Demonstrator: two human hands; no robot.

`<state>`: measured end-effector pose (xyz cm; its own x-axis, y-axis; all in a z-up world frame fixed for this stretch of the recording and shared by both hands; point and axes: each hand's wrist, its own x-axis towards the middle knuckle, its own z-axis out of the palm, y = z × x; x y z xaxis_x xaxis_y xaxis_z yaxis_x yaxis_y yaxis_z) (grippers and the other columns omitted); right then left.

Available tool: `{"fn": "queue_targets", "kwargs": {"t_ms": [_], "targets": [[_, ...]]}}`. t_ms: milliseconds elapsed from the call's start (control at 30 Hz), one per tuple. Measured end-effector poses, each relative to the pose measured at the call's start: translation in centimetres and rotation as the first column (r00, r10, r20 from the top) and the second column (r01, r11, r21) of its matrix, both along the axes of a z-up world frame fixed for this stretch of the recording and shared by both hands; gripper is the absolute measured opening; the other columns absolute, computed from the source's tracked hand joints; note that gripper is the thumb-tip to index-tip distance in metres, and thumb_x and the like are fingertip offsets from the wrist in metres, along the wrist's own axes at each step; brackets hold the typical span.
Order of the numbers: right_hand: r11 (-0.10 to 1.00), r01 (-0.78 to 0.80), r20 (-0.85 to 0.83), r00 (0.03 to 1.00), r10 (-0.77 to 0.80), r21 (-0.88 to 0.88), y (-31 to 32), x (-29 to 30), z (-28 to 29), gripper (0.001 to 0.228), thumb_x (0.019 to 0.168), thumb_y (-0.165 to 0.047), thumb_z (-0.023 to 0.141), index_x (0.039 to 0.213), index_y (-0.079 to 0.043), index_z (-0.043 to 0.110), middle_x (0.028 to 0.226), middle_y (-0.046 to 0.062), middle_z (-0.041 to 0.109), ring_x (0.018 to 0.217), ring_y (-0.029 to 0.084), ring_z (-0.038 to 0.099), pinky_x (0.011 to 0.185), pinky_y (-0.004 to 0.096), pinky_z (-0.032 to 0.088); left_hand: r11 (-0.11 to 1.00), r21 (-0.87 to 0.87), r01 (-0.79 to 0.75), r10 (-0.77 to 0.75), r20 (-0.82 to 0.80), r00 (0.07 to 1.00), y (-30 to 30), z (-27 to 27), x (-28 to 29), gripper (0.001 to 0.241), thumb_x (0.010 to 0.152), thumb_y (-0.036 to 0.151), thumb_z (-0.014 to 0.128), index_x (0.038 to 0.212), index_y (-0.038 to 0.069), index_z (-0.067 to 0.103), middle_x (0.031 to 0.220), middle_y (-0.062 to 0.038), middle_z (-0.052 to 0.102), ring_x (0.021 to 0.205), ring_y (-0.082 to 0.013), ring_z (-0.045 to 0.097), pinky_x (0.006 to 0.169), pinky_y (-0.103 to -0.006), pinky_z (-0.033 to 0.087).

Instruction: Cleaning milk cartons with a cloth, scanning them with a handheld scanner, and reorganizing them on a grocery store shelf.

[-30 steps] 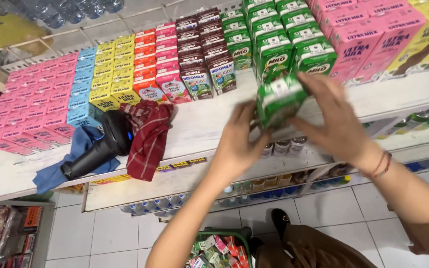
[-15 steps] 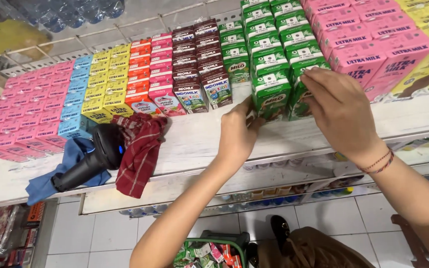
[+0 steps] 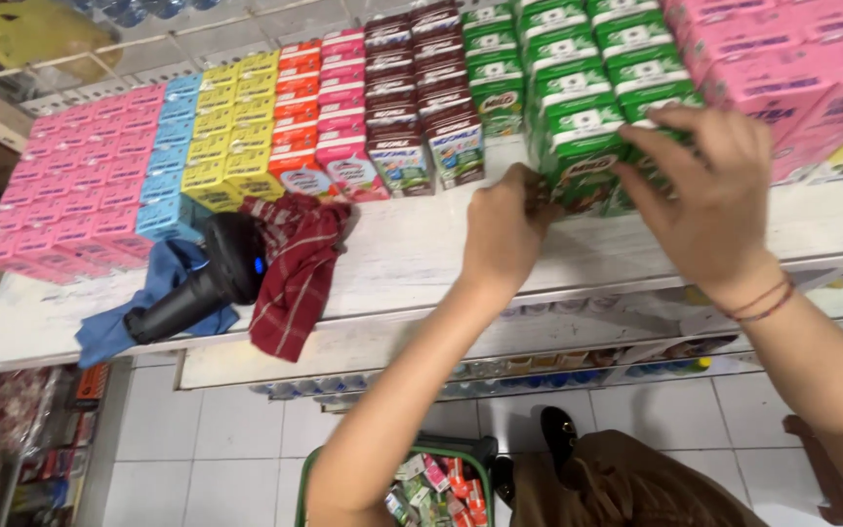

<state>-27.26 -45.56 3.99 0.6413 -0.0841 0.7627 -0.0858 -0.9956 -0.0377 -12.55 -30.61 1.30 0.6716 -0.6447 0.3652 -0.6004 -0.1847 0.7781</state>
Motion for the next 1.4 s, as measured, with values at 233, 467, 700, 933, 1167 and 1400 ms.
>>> {"fn": "queue_targets", "kwargs": {"t_ms": [233, 467, 700, 933, 1167, 1400], "targets": [[0.980, -0.147, 0.008, 0.989, 0.148, 0.135, 1.3, -1.4, -3.8, 0.040, 0.099, 0.006, 0.073, 0.136, -0.002, 0.060, 0.140, 0.019, 0.050, 0.131, 0.025, 0.053, 0.105, 0.033, 0.048, 0.956, -0.190, -0.223, 0.269, 0.266, 0.926, 10.1, -1.4, -7.2, 0.032, 0.088, 0.002, 0.073, 0.119, -0.003, 0.066, 0.113, -0.022, 0.069, 0.098, -0.0395, 0.067, 0.083, -0.0455, 0.055], [0.779, -0.498, -0.035, 0.834, 0.551, 0.381, 16.5, 0.3, -10.7, 0.028, 0.083, 0.005, 0.083, 0.109, 0.000, 0.072, 0.119, 0.019, 0.062, 0.105, 0.029, 0.067, 0.086, 0.038, 0.056, 0.794, 0.014, -0.608, 0.608, -0.035, 0.793, 22.4, -21.6, -18.7, 0.015, 0.088, 0.006, 0.071, 0.103, 0.006, 0.068, 0.093, -0.013, 0.068, 0.086, -0.0343, 0.066, 0.076, -0.0446, 0.053], [0.594, -0.524, -0.414, 0.427, 0.804, 0.611, 31.1, 2.9, -30.9, 0.028, 0.083, -0.015, 0.077, 0.110, -0.010, 0.074, 0.108, 0.008, 0.069, 0.099, 0.032, 0.065, 0.090, 0.047, 0.051, 0.433, 0.526, -0.732, 0.896, -0.339, 0.287, 32.2, -37.6, -27.7, 0.014, 0.090, 0.014, 0.068, 0.100, 0.005, 0.070, 0.090, -0.021, 0.071, 0.084, -0.0411, 0.068, 0.074, -0.0504, 0.054], [0.678, -0.360, -0.668, 0.173, 0.723, 0.641, 36.8, 3.9, -49.2, 0.051, 0.078, -0.018, 0.079, 0.126, -0.005, 0.064, 0.120, 0.015, 0.063, 0.103, 0.040, 0.064, 0.085, 0.048, 0.055, 0.193, 0.499, -0.845, 0.972, -0.218, 0.093, 40.4, -49.5, -25.7, 0.018, 0.091, 0.013, 0.066, 0.103, 0.000, 0.071, 0.096, -0.025, 0.071, 0.083, -0.0424, 0.068, 0.075, -0.0504, 0.054], [0.812, -0.329, -0.827, 0.136, 0.546, 0.482, 41.0, 4.2, -54.3, 0.055, 0.073, -0.027, 0.086, 0.116, -0.003, 0.062, 0.114, 0.019, 0.065, 0.104, 0.040, 0.065, 0.085, 0.048, 0.056, 0.419, 0.351, -0.837, 0.663, -0.749, 0.018, 38.2, -63.5, -22.2, 0.027, 0.092, 0.018, 0.070, 0.107, -0.004, 0.075, 0.087, -0.020, 0.076, 0.072, -0.0267, 0.074, 0.069, -0.0384, 0.058], [0.821, -0.296, -0.797, 0.230, 0.558, 0.489, 40.9, 5.1, -56.7, 0.051, 0.071, -0.028, 0.086, 0.109, 0.000, 0.068, 0.105, 0.021, 0.071, 0.099, 0.040, 0.069, 0.083, 0.048, 0.057, 0.355, 0.181, -0.917, 0.142, -0.980, -0.139, 35.8, -69.1, -20.0, 0.038, 0.099, 0.023, 0.063, 0.114, -0.010, 0.070, 0.084, -0.010, 0.071, 0.069, -0.0175, 0.067, 0.058, -0.0287, 0.053]]}}
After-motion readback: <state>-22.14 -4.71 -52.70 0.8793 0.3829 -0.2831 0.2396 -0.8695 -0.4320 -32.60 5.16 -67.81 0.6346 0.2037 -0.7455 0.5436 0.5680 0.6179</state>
